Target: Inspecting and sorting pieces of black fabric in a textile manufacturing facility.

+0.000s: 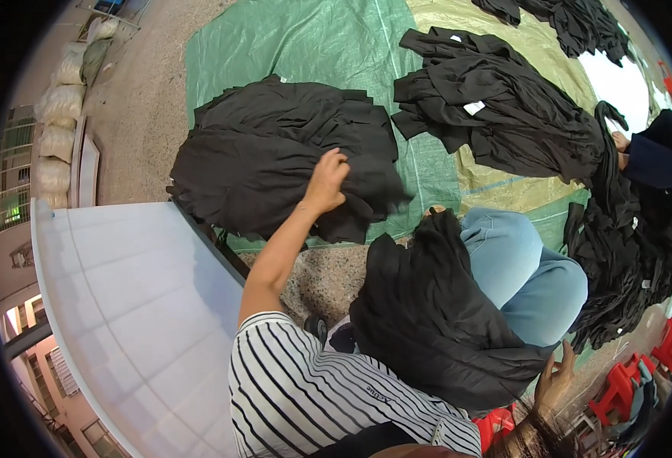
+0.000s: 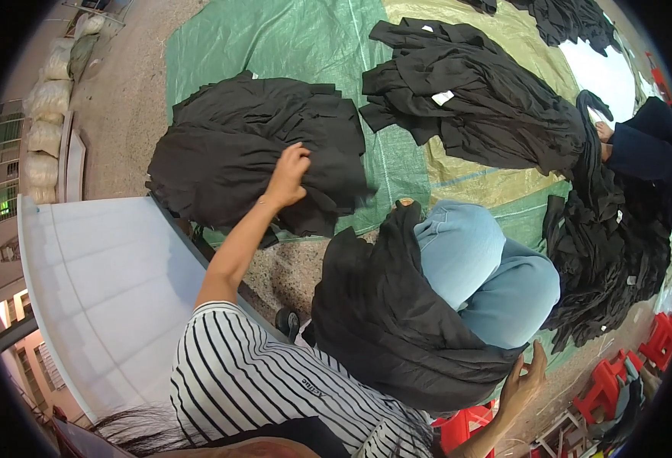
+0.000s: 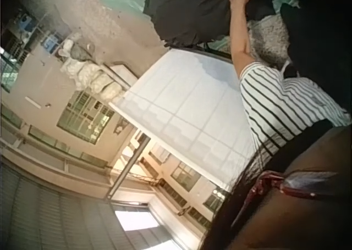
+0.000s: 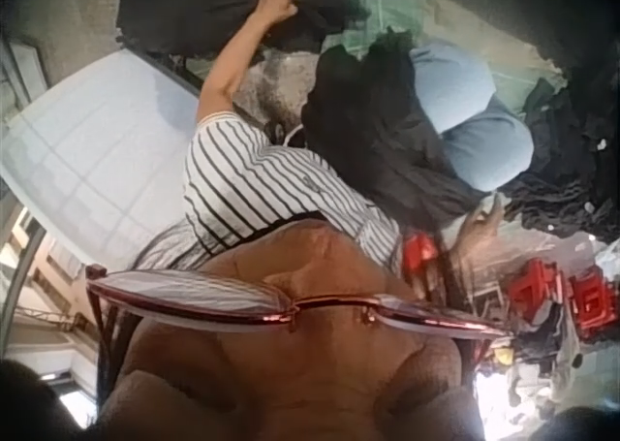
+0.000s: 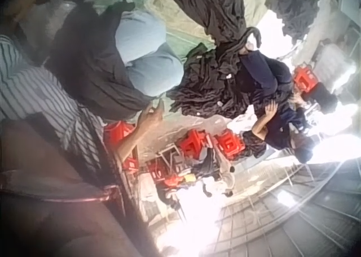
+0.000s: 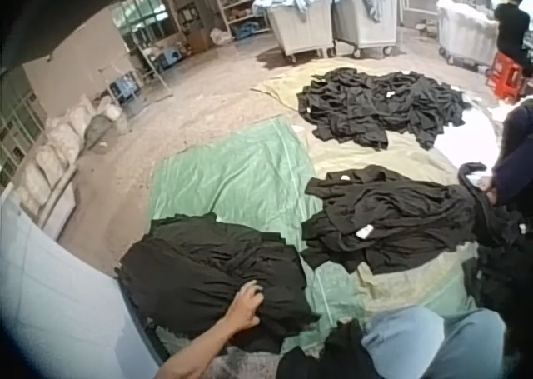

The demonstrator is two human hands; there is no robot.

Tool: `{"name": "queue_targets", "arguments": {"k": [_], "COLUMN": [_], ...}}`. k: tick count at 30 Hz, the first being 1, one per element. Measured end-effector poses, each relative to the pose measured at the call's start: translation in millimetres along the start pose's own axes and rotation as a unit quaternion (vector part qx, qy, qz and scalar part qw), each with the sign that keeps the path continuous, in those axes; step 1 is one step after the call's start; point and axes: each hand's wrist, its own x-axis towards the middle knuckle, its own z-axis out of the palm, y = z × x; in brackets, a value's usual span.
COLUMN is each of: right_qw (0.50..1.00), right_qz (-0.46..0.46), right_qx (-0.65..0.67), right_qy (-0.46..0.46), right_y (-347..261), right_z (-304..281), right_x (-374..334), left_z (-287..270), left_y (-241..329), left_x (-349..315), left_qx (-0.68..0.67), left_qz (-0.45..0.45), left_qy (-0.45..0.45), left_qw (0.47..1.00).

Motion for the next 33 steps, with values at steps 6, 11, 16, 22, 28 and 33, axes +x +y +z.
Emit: {"name": "queue_targets", "arguments": {"k": [6,11,16,22,28,33], "right_qw": [1.000,1.000,0.998,0.999,0.995,0.994], "right_qz": [-0.003,0.002,0.037,0.007,-0.038,-0.033], "right_qx": [-0.006,0.006,-0.003,-0.001,0.034,0.033], "right_qy": [0.003,0.016,0.045,0.037,0.088,0.102], "right_y": [12.6,12.8,32.1,32.9,43.6,68.1], "right_z": [5.9,5.1,0.5,10.5,21.5,30.0], "right_x": [-4.3,-9.7,-26.3,-17.5,-22.0,-39.2], "left_z": [54.9,58.5,-46.1,-163.8,-213.7,-180.7], "left_y": [4.9,1.0,-32.4,-56.7,-46.2,-34.1], "left_x": [15.2,37.8,7.2,-91.5,-95.4,-70.0], "left_qx": [0.211,0.185,-0.222,-0.687,-0.636,-0.498], "left_qz": [-0.024,-0.183,-0.336,-0.274,-0.267,-0.262], "left_qy": [-0.164,-0.138,0.214,0.489,0.476,0.422], "left_qw": [0.963,0.956,0.890,0.462,0.545,0.711]}}
